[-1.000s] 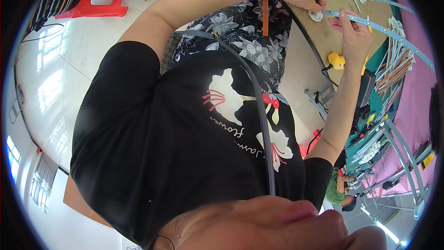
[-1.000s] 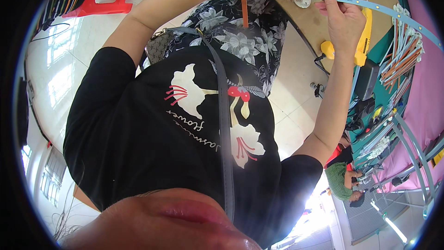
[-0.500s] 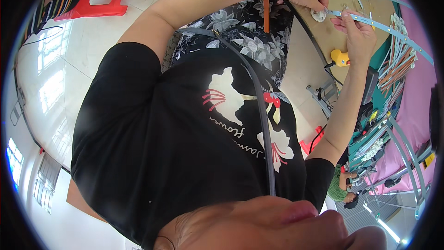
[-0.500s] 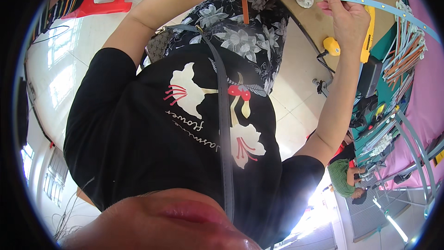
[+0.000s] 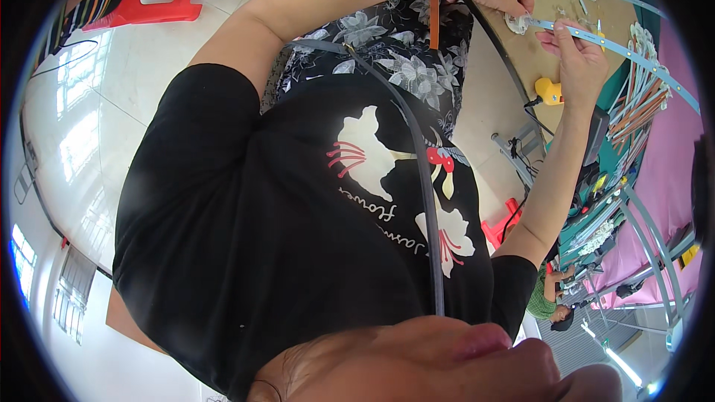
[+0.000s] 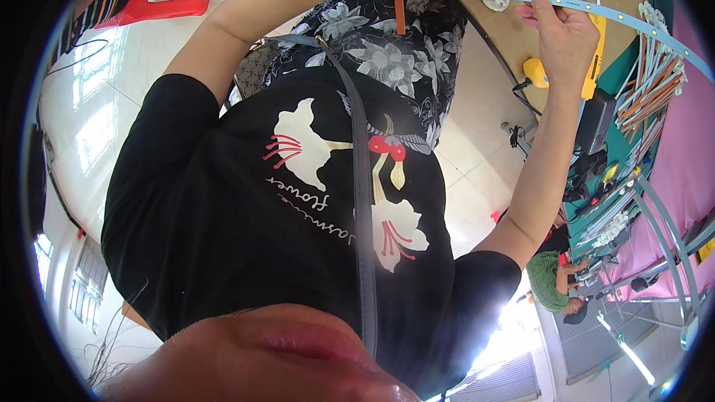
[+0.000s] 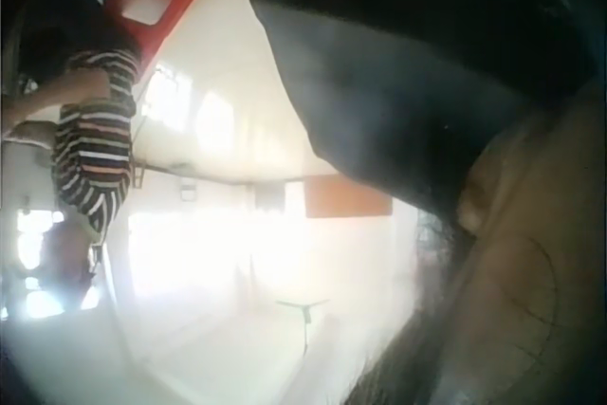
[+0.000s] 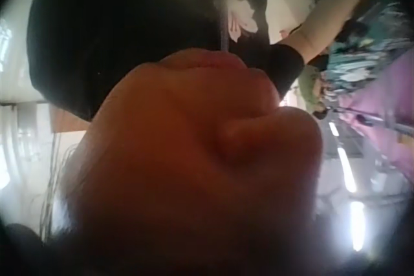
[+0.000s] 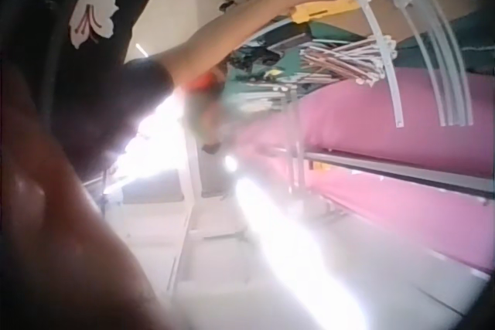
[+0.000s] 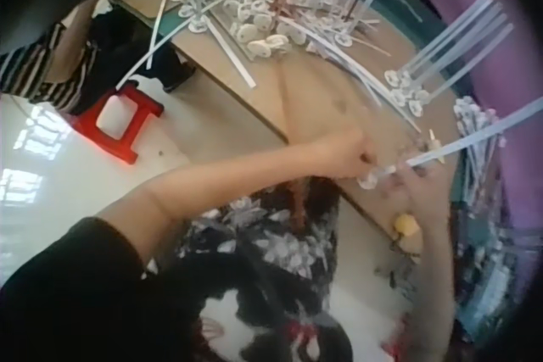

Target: The person assembles light fixtures by attaching LED strips onto circular plastic bases by hand.

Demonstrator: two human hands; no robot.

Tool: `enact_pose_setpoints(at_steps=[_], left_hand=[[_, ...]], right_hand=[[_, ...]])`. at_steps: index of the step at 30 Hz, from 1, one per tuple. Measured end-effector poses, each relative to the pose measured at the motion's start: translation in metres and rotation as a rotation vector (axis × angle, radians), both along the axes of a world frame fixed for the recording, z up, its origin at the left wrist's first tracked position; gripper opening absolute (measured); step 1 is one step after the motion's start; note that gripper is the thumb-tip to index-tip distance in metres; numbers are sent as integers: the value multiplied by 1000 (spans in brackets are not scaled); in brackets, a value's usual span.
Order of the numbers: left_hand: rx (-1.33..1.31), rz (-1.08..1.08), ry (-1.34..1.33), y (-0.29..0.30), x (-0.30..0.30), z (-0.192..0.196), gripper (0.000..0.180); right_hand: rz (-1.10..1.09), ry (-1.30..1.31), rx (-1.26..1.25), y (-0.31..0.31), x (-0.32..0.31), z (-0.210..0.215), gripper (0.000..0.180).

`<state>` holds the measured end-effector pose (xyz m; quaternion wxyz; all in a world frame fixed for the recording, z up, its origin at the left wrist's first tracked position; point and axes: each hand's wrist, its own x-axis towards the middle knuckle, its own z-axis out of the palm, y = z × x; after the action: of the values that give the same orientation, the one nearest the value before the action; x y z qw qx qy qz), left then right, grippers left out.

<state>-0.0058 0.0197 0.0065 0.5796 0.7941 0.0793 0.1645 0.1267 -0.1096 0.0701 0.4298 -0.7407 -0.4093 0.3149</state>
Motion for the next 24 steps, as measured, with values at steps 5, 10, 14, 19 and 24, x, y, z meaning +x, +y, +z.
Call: enact_pose_setpoints(at_steps=[5, 10, 14, 19, 24], left_hand=[[85, 32, -170, 1, 11, -17, 15], [62, 11, -106, 0, 13, -18, 14], [138, 24, -153, 1, 17, -24, 13], [87, 28, -130, 0, 13, -20, 13], [78, 53, -83, -2, 12, -18, 13]], right_hand=[[13, -60, 2, -1, -3, -1, 18], [22, -68, -2, -1, -4, -1, 18], [1, -64, -5, -1, -7, 1, 18], [-4, -64, -6, -1, -7, -1, 18], [-18, -137, -8, 0, -10, -4, 17]])
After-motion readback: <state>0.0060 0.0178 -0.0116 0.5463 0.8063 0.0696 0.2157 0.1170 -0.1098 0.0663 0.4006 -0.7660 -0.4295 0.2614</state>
